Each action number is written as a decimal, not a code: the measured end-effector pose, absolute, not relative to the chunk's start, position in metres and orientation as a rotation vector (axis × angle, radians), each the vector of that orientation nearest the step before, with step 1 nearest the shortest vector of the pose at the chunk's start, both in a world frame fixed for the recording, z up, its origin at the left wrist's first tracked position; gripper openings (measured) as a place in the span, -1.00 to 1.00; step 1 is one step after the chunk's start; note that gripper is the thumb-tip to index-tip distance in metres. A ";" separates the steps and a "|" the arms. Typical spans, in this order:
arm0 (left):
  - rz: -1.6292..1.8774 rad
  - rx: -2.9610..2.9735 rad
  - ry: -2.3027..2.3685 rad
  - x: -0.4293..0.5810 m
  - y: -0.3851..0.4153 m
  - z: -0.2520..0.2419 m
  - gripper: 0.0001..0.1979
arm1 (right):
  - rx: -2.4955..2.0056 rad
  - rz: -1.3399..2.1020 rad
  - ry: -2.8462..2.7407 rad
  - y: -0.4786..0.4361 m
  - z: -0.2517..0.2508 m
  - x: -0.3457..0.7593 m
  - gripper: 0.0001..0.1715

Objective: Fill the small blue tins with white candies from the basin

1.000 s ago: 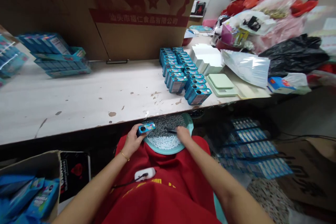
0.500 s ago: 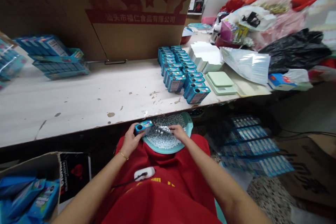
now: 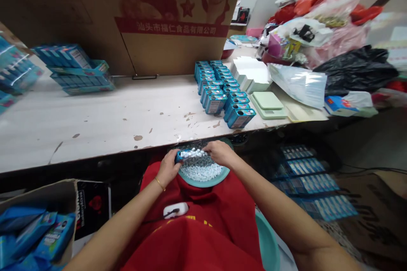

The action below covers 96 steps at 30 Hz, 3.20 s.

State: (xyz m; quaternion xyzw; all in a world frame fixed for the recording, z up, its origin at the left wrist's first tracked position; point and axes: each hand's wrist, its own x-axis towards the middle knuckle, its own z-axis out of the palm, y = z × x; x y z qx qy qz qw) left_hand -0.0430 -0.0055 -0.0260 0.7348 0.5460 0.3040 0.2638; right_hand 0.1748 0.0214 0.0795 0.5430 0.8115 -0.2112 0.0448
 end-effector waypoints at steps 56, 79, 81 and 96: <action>0.837 1.943 1.478 -0.044 -0.009 -0.025 -0.60 | 1.664 -0.569 2.484 0.017 0.079 0.164 -0.62; 1.020 1.755 1.473 -0.058 -0.026 -0.027 -0.67 | 1.985 -0.625 2.151 -0.005 -0.026 0.212 -0.61; 1.021 1.755 1.479 -0.058 -0.026 -0.027 -0.67 | 2.009 -0.679 2.159 -0.005 -0.049 0.195 -0.59; 1.017 1.761 1.525 -0.052 -0.020 -0.024 -0.66 | 1.909 -1.388 2.413 0.001 -0.007 0.232 -0.64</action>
